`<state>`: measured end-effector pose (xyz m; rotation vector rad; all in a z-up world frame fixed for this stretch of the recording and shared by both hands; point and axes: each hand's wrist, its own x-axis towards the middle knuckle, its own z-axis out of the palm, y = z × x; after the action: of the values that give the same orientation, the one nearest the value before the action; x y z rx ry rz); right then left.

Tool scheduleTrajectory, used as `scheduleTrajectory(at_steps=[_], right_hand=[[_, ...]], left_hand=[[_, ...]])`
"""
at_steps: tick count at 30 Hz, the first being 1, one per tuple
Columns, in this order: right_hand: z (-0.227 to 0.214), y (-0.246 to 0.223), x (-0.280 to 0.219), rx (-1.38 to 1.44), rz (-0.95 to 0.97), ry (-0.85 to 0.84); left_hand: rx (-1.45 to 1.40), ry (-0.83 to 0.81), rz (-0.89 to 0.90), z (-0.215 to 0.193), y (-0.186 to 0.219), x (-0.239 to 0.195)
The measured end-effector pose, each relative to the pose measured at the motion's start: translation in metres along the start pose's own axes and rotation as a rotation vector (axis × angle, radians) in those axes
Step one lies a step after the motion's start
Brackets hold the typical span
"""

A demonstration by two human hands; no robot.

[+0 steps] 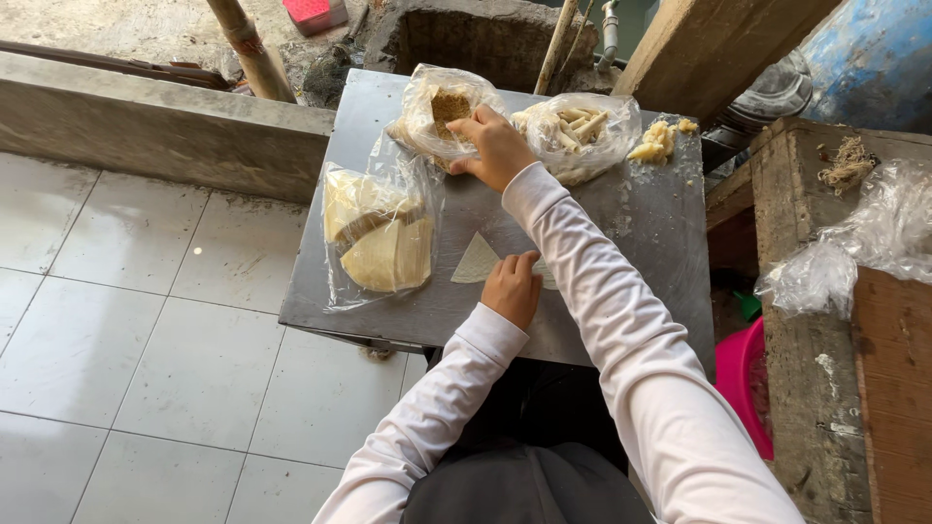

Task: The person prepares multiple food wrappers by placing a small amount of filling from a bag onto each thin dough sheet and rolling them into cylinders.

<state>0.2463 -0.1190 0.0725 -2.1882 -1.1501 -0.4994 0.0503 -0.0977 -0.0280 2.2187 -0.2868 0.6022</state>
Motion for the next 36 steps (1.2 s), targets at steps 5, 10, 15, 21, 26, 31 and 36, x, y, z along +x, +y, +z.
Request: scheduleTrajectory(at_steps=[5, 10, 15, 21, 26, 31, 36], right_hand=[[0.029, 0.02, 0.007, 0.206, 0.304, 0.104], [0.058, 0.043, 0.015, 0.16, 0.36, 0.292], [0.076, 0.053, 0.012, 0.346, 0.632, 0.384], [0.081, 0.062, 0.007, 0.457, 0.776, 0.536], [0.065, 0.061, 0.003, 0.881, 0.909, 0.636], [0.034, 0.052, -0.017, 1.28, 0.949, 0.659], [-0.02, 0.035, -0.073, 1.334, 0.851, 0.638]], left_hand=[[0.034, 0.001, 0.026, 0.005, -0.007, -0.003], [0.087, -0.011, 0.031, 0.017, -0.017, -0.005], [0.093, -0.029, 0.055, 0.018, -0.021, -0.006], [0.099, -0.017, 0.057, 0.022, -0.023, -0.007], [0.06, -0.008, 0.013, 0.02, -0.019, -0.006], [-0.062, 0.001, -0.001, 0.005, -0.009, -0.004], [-0.035, 0.037, -0.006, -0.003, -0.003, -0.008]])
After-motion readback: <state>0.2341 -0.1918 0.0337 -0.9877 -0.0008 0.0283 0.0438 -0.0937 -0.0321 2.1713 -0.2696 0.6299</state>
